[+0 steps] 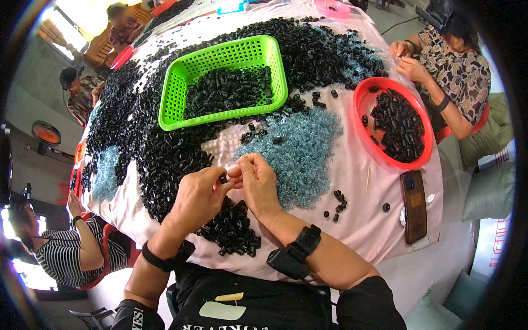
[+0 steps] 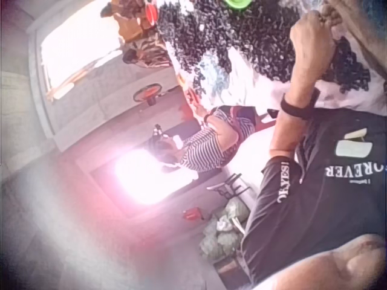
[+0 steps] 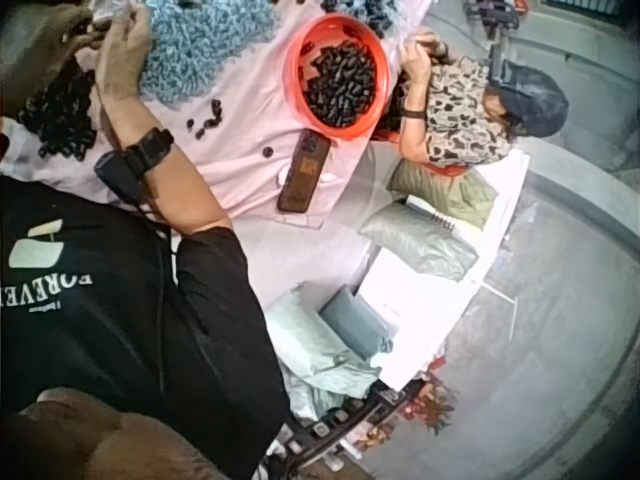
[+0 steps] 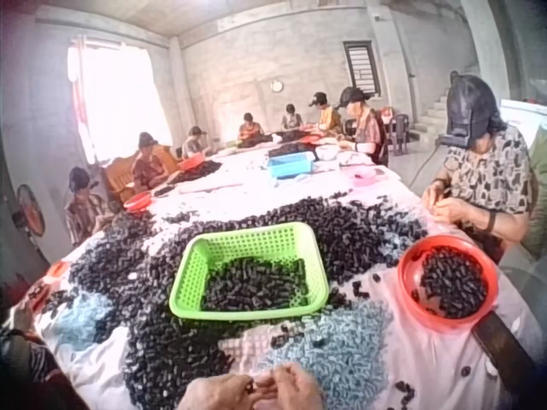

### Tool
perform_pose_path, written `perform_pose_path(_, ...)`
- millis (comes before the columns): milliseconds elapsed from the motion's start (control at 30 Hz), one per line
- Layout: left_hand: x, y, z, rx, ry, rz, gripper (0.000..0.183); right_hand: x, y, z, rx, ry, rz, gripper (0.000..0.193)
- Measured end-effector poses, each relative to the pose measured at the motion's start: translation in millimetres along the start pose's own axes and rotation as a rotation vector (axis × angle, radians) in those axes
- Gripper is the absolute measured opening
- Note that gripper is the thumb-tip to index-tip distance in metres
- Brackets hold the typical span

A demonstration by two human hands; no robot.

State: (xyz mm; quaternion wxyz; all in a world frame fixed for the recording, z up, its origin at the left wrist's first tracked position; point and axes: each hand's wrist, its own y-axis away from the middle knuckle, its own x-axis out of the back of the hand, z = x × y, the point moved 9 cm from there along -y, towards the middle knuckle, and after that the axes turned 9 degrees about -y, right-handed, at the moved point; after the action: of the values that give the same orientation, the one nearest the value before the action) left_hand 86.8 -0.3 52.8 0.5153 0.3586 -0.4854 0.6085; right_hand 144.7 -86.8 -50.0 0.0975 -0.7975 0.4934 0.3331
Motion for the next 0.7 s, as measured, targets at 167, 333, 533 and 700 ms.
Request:
perform_pose_path(167, 28, -37, -32, 0.168, 0.178, 0.117, 0.028, 3, -3, -1, 0.082, 0.133, -0.001, 0.027)
perform_pose_path(333, 60, -50, -50, 0.279, 0.553, 0.528, 0.023, 2, -3, -2, 0.111, 0.123, 0.021, 0.029)
perform_pose_path(533, 17, -18, -50, 0.185, 0.166, -0.008, 0.019, -8, 2, -8, 0.091, 0.139, -0.047, 0.035)
perform_pose_path(700, 3, 8, -38, 0.125, 0.170, -0.081, 0.017, -12, 3, -3, 0.029, 0.099, -0.133, 0.039)
